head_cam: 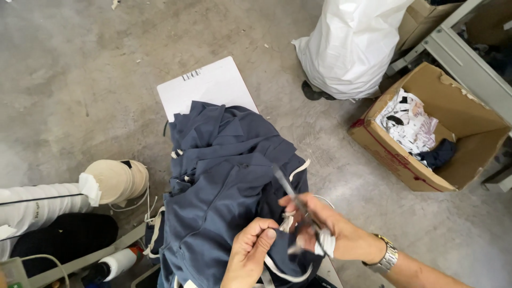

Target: Trimming loose threads from a stack of blue garments using scissors

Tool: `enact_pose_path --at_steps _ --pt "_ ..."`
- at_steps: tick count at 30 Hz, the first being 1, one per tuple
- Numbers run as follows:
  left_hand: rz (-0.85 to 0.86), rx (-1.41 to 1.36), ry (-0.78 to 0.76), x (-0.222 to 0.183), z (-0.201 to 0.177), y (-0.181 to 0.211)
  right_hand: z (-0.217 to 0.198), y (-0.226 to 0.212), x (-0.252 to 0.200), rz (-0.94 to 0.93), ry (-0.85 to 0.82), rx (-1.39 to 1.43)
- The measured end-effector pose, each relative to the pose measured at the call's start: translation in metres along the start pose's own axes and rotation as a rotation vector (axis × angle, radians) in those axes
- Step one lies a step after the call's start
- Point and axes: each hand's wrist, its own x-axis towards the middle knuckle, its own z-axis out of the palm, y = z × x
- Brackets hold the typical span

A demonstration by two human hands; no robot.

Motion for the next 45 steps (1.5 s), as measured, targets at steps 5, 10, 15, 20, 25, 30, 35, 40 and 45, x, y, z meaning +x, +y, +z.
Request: enact_pose_path --at_steps 5,10,15,20,25,30,35,40,45 --pt "0.044 -0.083 -0.008 -0.002 -0.001 -0.013 0.011 0.025 0.005 -0.055 -0.057 0.041" --pt "0.121 -0.185 -0.036 -0.004 -0.009 -0.005 0.002 0.033 0.002 -0.226 0.035 0.230" --pt "0.053 -0.156 -0.074 0.000 0.000 0.012 -0.029 0.028 -0.006 -0.105 0.128 -0.408" --pt "0.020 -0.088 -0.006 0.000 0.009 0.006 -0.049 0.016 -0.021 0.011 0.170 -0.370" --pt "0.086 0.195 0.204 0.002 0.016 0.002 -0.057 0.023 -0.028 0.060 0.178 0.146" --pt "0.537 0.454 0.427 0.002 0.021 0.018 -0.041 0.011 -0.021 -0.061 0.300 -0.131" --pt "0.678 0.665 0.610 0.007 0.016 0.017 -0.033 0.004 -0.004 -0.221 0.199 0.216" --pt "0.455 0.785 0.641 -0.005 0.038 0.042 -0.023 -0.020 0.009 -0.241 0.209 0.212" --pt "-0.369 0.588 0.460 -0.016 0.072 0.019 0.000 -0.039 0.019 -0.158 0.095 0.298"
